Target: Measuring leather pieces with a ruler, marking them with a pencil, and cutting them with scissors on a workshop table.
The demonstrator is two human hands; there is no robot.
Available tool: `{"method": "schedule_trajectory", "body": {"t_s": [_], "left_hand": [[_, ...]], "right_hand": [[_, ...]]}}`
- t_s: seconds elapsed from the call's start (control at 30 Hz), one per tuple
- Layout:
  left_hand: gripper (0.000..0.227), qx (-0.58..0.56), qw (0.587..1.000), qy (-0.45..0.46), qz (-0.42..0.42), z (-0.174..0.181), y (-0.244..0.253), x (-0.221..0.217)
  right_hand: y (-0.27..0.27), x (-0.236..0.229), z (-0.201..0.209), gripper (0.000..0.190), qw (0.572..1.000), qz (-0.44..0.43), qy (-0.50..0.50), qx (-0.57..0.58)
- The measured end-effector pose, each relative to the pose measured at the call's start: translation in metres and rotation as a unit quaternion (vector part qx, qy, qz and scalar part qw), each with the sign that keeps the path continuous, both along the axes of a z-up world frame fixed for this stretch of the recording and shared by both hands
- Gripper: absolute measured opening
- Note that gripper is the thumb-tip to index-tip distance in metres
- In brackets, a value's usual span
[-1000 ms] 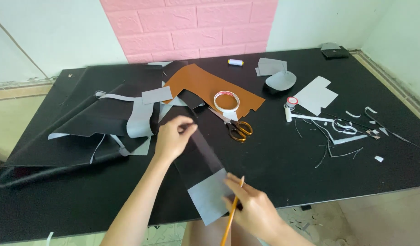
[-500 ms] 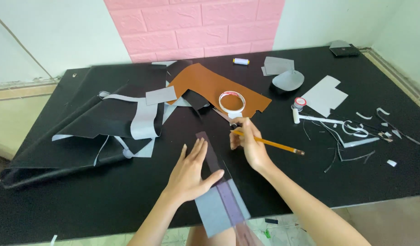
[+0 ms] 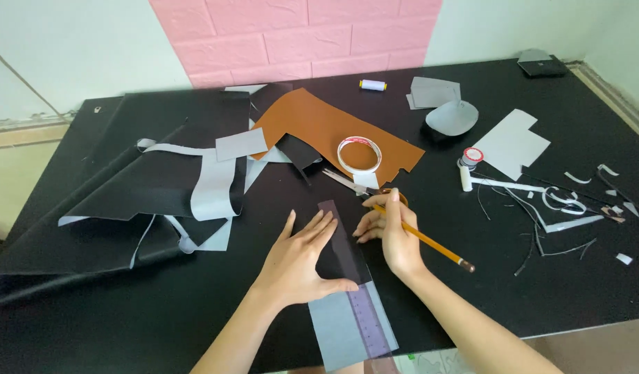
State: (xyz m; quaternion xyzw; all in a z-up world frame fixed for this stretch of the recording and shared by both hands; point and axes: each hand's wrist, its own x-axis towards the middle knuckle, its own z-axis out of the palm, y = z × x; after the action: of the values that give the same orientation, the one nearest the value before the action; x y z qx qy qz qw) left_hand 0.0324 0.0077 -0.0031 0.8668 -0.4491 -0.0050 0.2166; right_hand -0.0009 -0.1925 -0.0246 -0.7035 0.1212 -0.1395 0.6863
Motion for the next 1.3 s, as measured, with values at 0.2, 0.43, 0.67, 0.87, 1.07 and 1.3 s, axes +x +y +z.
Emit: {"method": "schedule_trajectory", "body": {"t_s": [0.2, 0.43, 0.67, 0.87, 1.07, 1.3], "left_hand": [[0.105, 0.005, 0.998, 0.059, 0.034, 0.011, -0.01, -0.004], [0.107, 0.012, 0.997, 0.02, 0.067, -0.028, -0.018, 0.006], [0.109, 0.04, 0.991, 0.092, 0.092, -0.021, -0.03, 0.005], [0.115, 0.054, 0.991, 0.067, 0.098, -0.023, -0.032, 0.005], [0.126, 0.024, 0.995, 0.054, 0.082, -0.026, -0.026, 0.008], [0.11, 0.046, 0.996, 0.019, 0.069, -0.032, -0.027, 0.008]], "right_hand": [[0.01, -0.002, 0.016, 0.067, 0.998, -0.021, 0.063, 0.018], [0.019, -0.004, 0.023, 0.065, 0.993, -0.084, 0.083, 0.031], [0.018, -0.006, 0.027, 0.061, 0.994, -0.079, 0.074, 0.007], [0.016, -0.001, 0.035, 0.062, 0.987, -0.098, 0.121, 0.034], [0.004, -0.002, 0.035, 0.062, 0.987, -0.061, 0.151, 0.012], [0.006, -0.003, 0.036, 0.062, 0.989, -0.063, 0.133, -0.002]]}}
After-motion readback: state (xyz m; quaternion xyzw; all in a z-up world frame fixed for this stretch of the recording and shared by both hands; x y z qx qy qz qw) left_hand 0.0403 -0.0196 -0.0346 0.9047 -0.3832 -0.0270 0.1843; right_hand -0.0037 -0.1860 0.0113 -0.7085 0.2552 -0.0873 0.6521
